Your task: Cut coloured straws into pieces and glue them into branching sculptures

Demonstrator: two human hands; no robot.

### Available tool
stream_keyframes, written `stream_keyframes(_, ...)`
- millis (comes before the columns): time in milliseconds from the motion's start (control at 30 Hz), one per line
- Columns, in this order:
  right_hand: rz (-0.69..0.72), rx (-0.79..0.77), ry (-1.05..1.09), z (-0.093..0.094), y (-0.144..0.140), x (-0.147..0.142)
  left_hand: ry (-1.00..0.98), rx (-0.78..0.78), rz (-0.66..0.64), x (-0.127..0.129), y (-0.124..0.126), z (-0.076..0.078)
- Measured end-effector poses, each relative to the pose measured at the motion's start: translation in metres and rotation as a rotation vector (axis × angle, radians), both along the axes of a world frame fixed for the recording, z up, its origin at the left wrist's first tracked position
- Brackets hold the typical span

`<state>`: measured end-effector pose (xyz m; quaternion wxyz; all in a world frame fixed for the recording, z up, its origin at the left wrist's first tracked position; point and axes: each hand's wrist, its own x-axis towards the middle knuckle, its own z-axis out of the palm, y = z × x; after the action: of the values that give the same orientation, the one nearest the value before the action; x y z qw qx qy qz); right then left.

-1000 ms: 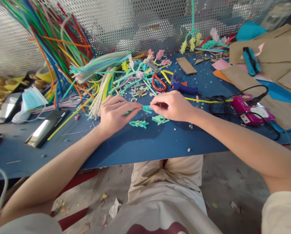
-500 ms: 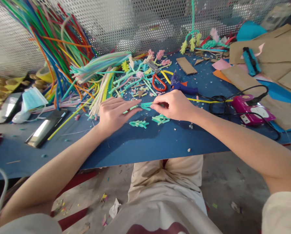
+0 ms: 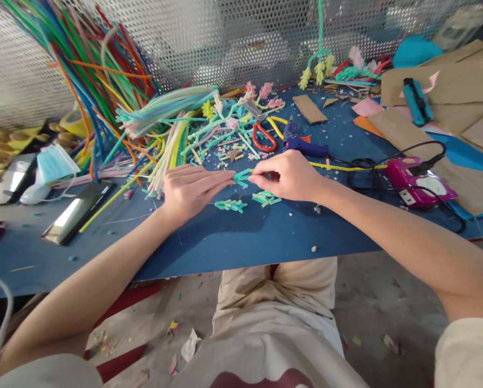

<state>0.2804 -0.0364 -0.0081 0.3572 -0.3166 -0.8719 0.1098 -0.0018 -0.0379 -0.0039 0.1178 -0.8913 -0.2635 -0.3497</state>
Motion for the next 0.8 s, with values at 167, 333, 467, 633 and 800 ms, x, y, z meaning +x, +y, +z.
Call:
stream_keyframes(167,-0.006,-0.092,0.024,0.003,-0.002,0.000,0.018,0.006,-0.031,-0.001,0.001,-0.001)
stream_keyframes(333,-0.023,-0.220,0.084,0.007,-0.005,-0.003,0.036,0.005,-0.045,-0.001,0.000,-0.001)
stream_keyframes(467,-0.014,-0.223,0.110,0.008,-0.008,-0.007,0.064,0.052,-0.051,-0.001,-0.001,-0.001)
stream_keyframes(633,-0.019,-0.214,0.127,0.010,-0.011,-0.011,0.095,0.079,-0.049,0.000,-0.002,0.001)
stream_keyframes(800,-0.004,-0.189,0.133,0.011,-0.011,-0.013,0.095,0.043,-0.043,-0.001,-0.004,0.002)
